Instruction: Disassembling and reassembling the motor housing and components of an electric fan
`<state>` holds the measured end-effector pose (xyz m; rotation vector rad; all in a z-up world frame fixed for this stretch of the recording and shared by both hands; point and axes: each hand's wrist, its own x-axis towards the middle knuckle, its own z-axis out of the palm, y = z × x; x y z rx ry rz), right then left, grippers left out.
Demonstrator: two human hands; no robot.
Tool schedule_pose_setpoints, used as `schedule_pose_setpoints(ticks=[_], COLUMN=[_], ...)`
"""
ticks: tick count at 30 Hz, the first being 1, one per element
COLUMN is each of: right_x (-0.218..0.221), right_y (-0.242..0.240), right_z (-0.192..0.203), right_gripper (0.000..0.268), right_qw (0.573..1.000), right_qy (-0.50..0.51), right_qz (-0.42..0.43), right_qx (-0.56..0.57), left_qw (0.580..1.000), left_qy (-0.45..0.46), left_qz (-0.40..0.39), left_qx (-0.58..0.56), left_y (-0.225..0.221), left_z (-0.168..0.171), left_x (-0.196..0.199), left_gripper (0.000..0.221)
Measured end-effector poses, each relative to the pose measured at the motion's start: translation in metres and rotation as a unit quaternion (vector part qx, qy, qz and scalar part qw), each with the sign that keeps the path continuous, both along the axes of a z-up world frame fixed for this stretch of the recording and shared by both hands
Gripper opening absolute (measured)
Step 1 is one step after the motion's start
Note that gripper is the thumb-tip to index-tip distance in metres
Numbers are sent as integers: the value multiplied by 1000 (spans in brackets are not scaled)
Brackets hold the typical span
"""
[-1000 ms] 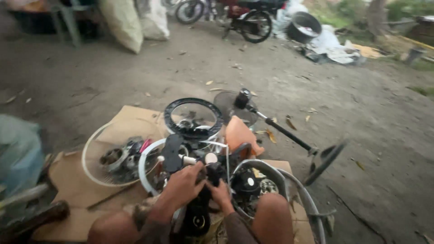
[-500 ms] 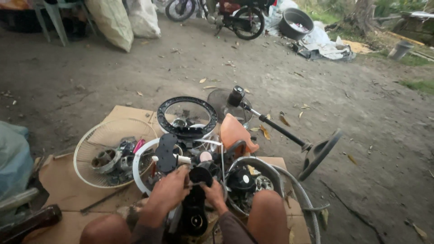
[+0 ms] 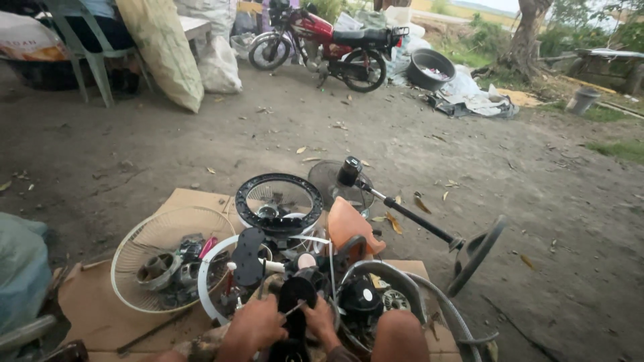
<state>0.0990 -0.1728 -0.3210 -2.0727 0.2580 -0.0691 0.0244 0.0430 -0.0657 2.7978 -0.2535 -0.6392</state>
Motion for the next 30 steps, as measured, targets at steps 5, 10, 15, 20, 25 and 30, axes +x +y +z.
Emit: schedule_pose_setpoints(ticks=[5,10,15,20,25,30], right_x=[4,-9,2,9,6,11], right_y=[1,5,1,0,-2,-5], right_z=[-12,18,-3,-15,-6,4], right_gripper=[42,43,45,45,43,33], right_qw=[1000,999,999,1000,1000,999], right_qy=[-2,26,34,10,8,-28], right_qz=[-7,-10,-13,-16,-7,2], right_qx=[18,16,-13,6,17,46], left_qw=[999,997,998,996,998,998], left_qy=[-24,32,-25,-37,-18,9], left_qz=[46,44,44,79,46,50], left_qx=[14,46,25,1,49,38], left_y=[1,-2,0,0,-2,-1], left_z=[-10,14,-19,-27,-15,-3], left_x=[-1,-3,7,13,6,6], left_gripper=[34,37,51,27,32,32])
